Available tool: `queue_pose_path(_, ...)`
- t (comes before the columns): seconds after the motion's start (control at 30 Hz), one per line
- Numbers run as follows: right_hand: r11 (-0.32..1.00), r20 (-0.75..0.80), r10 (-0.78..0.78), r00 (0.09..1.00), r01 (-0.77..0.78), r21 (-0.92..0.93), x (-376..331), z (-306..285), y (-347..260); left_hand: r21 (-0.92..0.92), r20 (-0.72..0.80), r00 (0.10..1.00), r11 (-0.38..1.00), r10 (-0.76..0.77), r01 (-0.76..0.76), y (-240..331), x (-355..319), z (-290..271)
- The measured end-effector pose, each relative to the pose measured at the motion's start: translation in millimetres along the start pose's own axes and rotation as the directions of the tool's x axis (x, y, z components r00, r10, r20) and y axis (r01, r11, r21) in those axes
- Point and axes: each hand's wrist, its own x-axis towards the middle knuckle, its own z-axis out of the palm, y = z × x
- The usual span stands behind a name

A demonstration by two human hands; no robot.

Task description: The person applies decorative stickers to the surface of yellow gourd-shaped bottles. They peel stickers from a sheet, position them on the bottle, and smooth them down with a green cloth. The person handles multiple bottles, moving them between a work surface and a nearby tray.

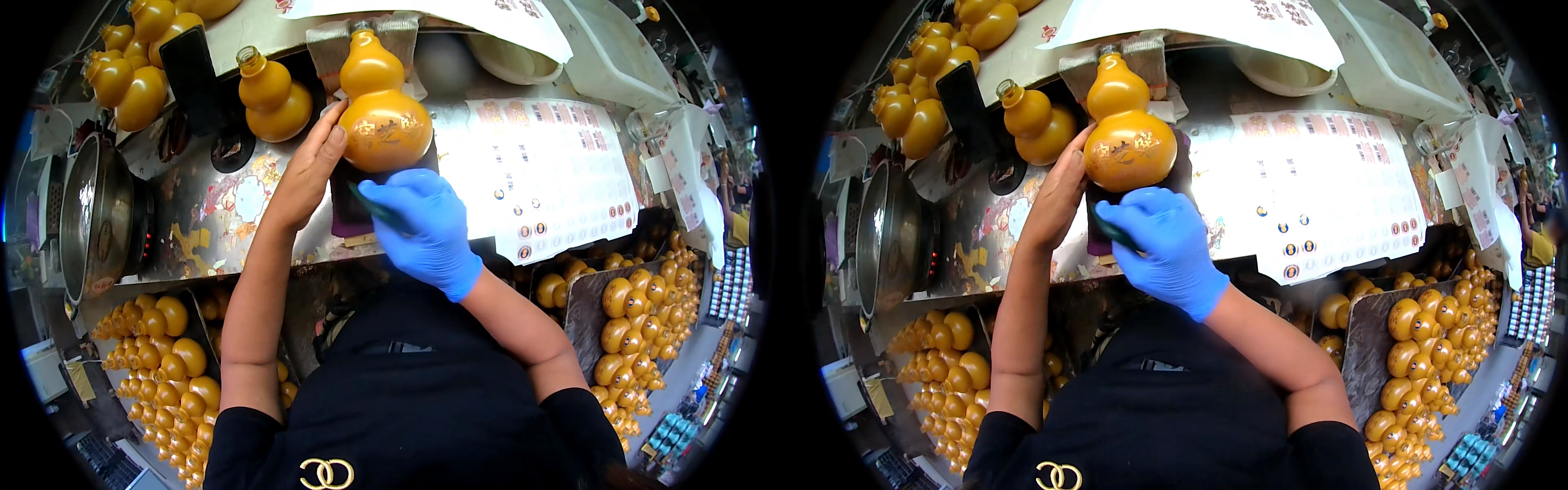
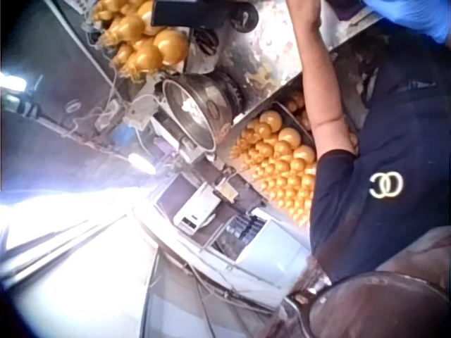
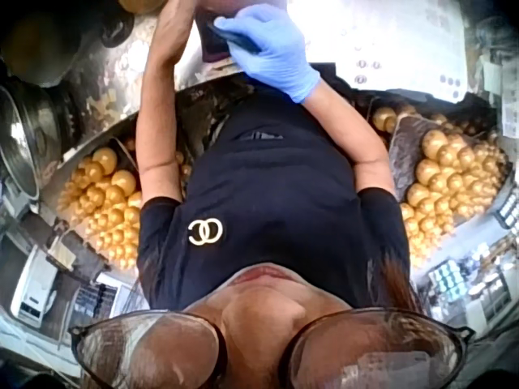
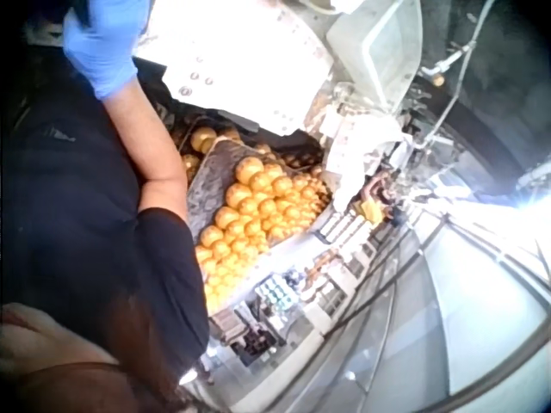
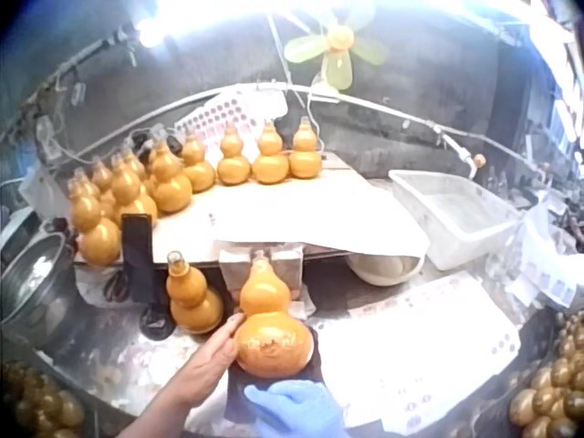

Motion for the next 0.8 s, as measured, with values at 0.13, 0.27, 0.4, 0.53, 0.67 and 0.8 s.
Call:
queue_pose_path(0.13,0.46,0.167,0.598,0.784,-0.507,0.729,15,-38,4,-0.092,-0.042,0.999,0.996,0.006,-0.01,13,-2,11)
queue_pose_path(0.27,0.411,0.36,0.712,0.603,-0.773,0.484,36,-64,74,-0.145,-0.082,0.997,0.989,-0.005,-0.007,20,3,21)
queue_pose_path(0.4,0.687,0.416,0.597,0.685,-0.705,0.175,63,-44,64,-0.072,-0.101,0.994,0.997,-0.032,0.025,16,3,20)
queue_pose_path(0.53,0.611,0.533,0.56,0.635,-0.751,0.253,73,-41,66,-0.072,-0.074,0.995,0.995,-0.074,0.069,13,5,18)
queue_pose_path(0.67,0.58,0.549,0.532,0.645,-0.75,0.318,69,-38,78,-0.155,-0.077,0.992,0.984,-0.1,0.087,6,3,18)
queue_pose_path(0.8,0.516,0.537,0.523,0.662,-0.747,0.418,63,-34,83,-0.168,-0.074,0.992,0.982,-0.101,0.087,3,3,15)
